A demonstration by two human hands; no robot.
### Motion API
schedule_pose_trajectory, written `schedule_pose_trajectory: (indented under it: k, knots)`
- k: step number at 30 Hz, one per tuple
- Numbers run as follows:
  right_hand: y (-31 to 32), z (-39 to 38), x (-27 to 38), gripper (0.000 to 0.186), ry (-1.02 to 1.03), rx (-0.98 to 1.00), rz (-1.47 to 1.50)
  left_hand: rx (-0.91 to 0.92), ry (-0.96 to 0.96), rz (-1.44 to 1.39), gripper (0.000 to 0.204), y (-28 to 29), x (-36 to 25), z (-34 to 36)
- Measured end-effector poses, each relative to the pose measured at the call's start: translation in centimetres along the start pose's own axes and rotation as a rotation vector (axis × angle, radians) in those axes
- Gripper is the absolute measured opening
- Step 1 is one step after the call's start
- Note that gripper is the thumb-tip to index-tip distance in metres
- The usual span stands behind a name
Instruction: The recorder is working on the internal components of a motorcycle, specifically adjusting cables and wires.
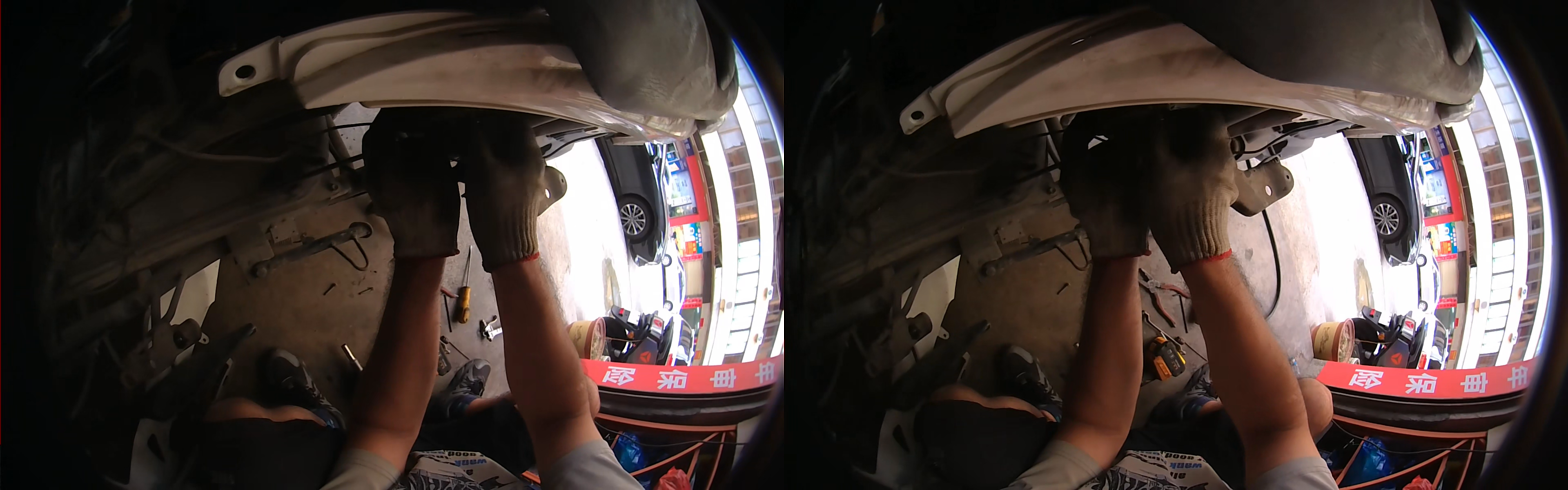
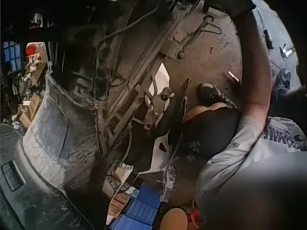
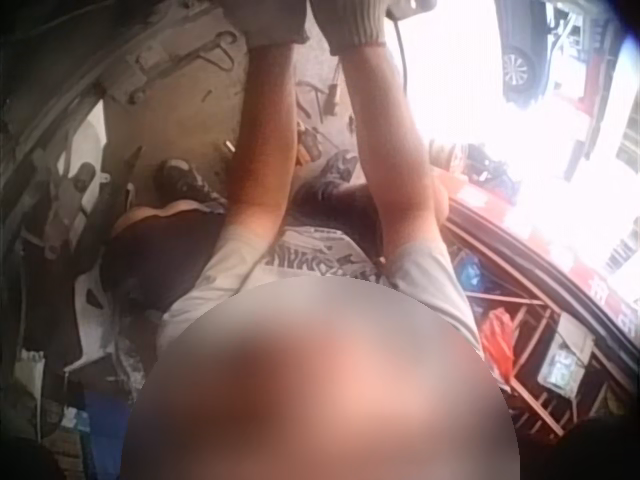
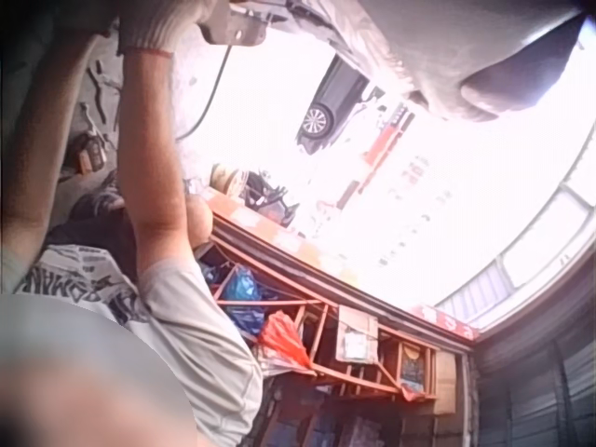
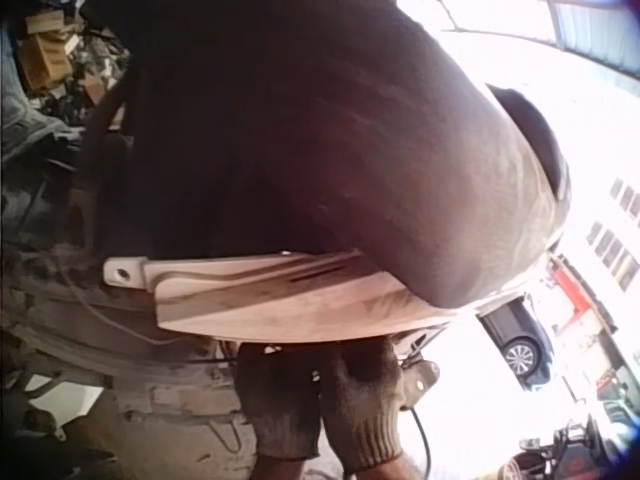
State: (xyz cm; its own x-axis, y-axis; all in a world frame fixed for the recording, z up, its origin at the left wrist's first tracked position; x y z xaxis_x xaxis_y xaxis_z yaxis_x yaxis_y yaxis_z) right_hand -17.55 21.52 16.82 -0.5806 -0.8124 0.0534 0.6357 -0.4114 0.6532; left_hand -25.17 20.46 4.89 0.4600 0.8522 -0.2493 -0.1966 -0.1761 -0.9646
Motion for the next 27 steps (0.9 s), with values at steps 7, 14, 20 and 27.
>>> schedule_pose_trajectory:
  k: [7,14,20,27]
  knots:
    - [-0.7,-0.6,-3.6,0.025,-0.55,0.053,0.436,0.014,0.208,-0.501,0.031,-0.1,2.7,0.1]
    - [-0.7,-0.6,-3.6,0.025,-0.522,0.044,0.422,0.059,-0.113,0.205,0.027,0.1,0.6,0.2]
    - [0.3,0.1,-2.1,0.026,-0.271,0.014,0.287,-0.044,0.31,-0.65,0.027,-0.4,2.5,-0.3]
    - [-1.1,-0.8,-4.4,0.026,-0.582,0.039,0.465,-0.027,0.203,-0.512,0.029,0.1,2.2,-0.1]
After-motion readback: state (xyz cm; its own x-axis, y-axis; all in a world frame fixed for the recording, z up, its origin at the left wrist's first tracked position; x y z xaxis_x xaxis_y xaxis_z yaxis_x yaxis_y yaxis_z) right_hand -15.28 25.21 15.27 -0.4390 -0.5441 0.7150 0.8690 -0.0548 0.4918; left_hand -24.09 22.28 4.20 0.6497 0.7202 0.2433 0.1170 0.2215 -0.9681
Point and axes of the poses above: each hand's wrist, its own z-axis towards the middle knuckle, its own y-axis out of the back of the hand, x = y × z, the point moved 9 cm from there along z, towards the middle knuckle, and after that the axes turned 7 degrees about -x, right-handed, at the moved point
